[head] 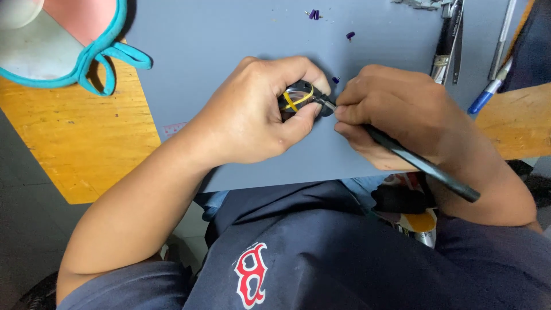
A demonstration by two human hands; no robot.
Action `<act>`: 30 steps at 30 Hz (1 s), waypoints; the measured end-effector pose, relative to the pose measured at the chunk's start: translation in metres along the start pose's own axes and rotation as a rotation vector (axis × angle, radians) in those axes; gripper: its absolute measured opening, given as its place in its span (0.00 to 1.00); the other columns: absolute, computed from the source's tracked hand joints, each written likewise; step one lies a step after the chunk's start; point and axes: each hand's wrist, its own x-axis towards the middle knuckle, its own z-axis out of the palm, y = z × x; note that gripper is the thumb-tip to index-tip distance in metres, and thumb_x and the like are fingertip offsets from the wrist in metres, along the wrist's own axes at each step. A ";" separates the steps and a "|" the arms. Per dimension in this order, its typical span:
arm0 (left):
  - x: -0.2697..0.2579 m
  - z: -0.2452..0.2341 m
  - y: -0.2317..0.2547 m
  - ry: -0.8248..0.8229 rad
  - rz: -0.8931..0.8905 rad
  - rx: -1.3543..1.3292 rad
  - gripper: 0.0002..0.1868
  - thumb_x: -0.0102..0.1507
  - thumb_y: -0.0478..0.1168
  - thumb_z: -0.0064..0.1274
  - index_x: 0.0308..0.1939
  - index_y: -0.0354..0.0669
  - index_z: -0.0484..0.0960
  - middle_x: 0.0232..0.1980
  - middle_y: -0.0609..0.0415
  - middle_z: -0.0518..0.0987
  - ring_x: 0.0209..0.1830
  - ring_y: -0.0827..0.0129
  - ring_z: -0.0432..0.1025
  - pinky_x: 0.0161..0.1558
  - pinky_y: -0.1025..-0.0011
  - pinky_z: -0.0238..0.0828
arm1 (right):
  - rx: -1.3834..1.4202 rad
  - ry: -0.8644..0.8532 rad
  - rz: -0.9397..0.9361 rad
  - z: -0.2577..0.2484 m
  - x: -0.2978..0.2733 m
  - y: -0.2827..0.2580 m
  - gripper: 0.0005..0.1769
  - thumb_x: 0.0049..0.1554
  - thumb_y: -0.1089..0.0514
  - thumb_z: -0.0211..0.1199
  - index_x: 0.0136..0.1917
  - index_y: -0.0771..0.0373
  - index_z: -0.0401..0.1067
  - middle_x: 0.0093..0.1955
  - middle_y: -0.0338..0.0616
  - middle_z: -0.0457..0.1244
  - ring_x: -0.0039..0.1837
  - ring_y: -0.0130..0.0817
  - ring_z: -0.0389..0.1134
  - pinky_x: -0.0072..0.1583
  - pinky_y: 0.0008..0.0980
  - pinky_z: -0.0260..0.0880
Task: The person uses tweezers and a screwdriver to manipulate small components on a disassembled watch held in their left hand. They remove and insert tiny screws and parts while working over a grey mat with scattered tools and watch pieces.
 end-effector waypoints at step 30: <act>-0.009 0.012 -0.003 0.250 0.229 0.328 0.08 0.54 0.34 0.42 0.37 0.44 0.65 0.21 0.60 0.65 0.17 0.70 0.61 0.23 0.72 0.56 | 0.008 0.302 0.101 -0.001 -0.011 -0.026 0.15 0.52 0.63 0.39 0.33 0.77 0.61 0.28 0.53 0.56 0.31 0.40 0.58 0.36 0.30 0.58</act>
